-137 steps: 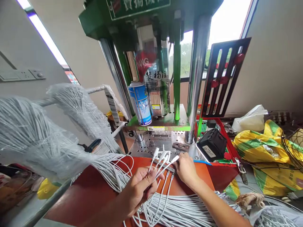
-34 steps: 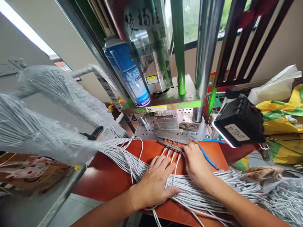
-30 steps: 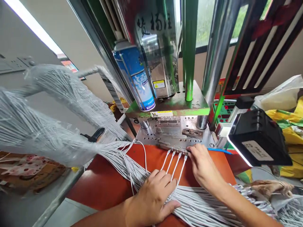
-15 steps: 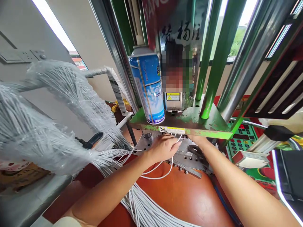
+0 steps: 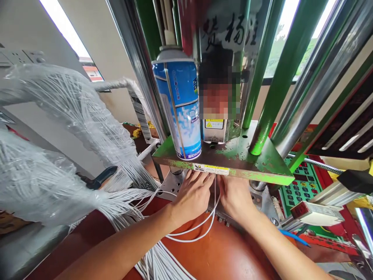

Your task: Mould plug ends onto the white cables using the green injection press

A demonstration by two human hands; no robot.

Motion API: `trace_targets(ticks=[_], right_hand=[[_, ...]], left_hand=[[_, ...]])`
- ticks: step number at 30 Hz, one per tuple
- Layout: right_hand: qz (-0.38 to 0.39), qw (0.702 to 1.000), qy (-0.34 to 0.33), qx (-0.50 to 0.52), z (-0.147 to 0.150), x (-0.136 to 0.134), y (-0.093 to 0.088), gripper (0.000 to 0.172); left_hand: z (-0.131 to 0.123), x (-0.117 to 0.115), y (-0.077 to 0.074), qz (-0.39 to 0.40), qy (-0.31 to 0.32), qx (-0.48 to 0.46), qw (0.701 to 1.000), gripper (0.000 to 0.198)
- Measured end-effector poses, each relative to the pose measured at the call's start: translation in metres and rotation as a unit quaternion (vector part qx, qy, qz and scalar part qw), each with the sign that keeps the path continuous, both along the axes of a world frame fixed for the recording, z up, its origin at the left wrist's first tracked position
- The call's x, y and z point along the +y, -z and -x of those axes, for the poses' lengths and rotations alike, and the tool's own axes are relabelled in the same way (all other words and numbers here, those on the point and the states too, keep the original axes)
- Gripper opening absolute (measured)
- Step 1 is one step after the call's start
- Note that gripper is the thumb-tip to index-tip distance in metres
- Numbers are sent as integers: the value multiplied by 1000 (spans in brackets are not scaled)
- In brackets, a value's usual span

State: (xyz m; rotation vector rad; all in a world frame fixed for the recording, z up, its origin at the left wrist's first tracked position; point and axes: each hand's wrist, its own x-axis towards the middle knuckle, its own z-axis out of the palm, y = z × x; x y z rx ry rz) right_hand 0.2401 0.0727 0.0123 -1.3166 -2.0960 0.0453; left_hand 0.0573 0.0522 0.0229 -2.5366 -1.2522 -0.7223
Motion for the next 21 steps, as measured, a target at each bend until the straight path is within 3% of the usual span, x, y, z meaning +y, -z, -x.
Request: trace_targets(ticks=[4, 7, 13, 18, 21], right_hand=[[-70, 985, 46, -150, 18, -32, 14, 52], [-72, 973, 62, -212, 26, -27, 14, 43], [-67, 975, 61, -204, 28, -10, 16, 36], [-89, 977, 56, -187, 19, -16, 4, 41], [-105, 980, 52, -163, -4, -48, 2, 51]], left_hand=[[-6, -4, 10, 9, -34, 27, 999, 48], [-8, 4, 19, 4, -39, 28, 999, 50], [-13, 16, 27, -16, -34, 5, 999, 45], [-15, 16, 16, -9, -27, -21, 999, 46], [9, -1, 3, 21, -8, -31, 999, 53]])
